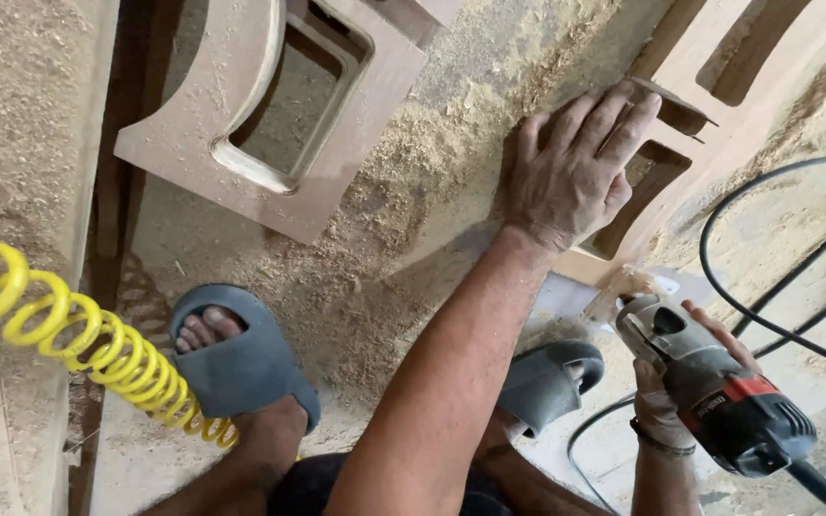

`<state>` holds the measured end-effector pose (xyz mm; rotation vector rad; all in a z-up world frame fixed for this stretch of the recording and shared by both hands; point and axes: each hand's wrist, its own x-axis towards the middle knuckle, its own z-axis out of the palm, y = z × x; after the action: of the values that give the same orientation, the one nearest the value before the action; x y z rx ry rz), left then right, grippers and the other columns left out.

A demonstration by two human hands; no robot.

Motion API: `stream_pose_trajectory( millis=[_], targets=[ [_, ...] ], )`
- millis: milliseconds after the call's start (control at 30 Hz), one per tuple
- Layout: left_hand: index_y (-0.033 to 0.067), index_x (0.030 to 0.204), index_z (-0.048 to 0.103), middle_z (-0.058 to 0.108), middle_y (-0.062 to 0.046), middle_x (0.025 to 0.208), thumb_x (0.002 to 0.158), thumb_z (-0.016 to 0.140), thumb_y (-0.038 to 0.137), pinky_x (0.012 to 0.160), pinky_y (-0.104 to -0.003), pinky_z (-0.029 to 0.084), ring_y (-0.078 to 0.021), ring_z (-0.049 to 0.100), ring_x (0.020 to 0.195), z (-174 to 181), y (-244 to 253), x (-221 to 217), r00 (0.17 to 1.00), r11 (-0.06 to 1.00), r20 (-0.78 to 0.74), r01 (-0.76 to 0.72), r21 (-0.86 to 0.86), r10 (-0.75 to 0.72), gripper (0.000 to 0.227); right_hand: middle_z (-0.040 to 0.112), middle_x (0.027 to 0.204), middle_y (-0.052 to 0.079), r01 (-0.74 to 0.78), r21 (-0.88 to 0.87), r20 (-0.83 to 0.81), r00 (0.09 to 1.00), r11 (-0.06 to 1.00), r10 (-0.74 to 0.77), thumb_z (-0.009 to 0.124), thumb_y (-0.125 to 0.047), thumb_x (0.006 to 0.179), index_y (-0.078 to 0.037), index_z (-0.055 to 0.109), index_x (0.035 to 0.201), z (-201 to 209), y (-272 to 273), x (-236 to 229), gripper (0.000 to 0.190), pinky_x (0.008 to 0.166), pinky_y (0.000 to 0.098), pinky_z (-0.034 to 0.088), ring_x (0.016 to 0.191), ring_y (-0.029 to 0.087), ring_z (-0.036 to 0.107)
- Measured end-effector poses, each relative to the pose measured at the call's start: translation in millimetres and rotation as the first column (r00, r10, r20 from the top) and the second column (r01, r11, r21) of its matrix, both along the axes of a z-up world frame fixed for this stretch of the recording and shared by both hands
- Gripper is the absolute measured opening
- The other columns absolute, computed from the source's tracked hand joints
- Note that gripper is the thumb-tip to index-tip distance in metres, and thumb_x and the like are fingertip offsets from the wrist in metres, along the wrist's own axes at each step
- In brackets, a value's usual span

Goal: Using a handheld power router to shape the edges of decorative wooden panels on a workshop floor.

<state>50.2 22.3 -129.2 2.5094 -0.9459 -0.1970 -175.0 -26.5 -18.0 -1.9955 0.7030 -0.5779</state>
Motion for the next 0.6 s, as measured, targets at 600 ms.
stream_pose_trajectory(
  millis=[600],
  targets=[
    [0.0362,0.15,0.044,0.061,0.012,0.152,0.083,0.076,0.042,0.114,-0.041,0.046,-0.0103,0.061,0.139,10.4,1.1,2.6,0.999,0.998,0.007,-0.044,-0.055,0.044,0.074,0.05,0.139,0.02,0.028,-0.023,-0.079,0.996,0.999,-0.03,0.072,-0.034,0.087,-0.006,0.039,0.142,7.3,10.1,10.5,0.07,0.123,0.0523,0.047,0.13,0.039,0.057]
  ],
)
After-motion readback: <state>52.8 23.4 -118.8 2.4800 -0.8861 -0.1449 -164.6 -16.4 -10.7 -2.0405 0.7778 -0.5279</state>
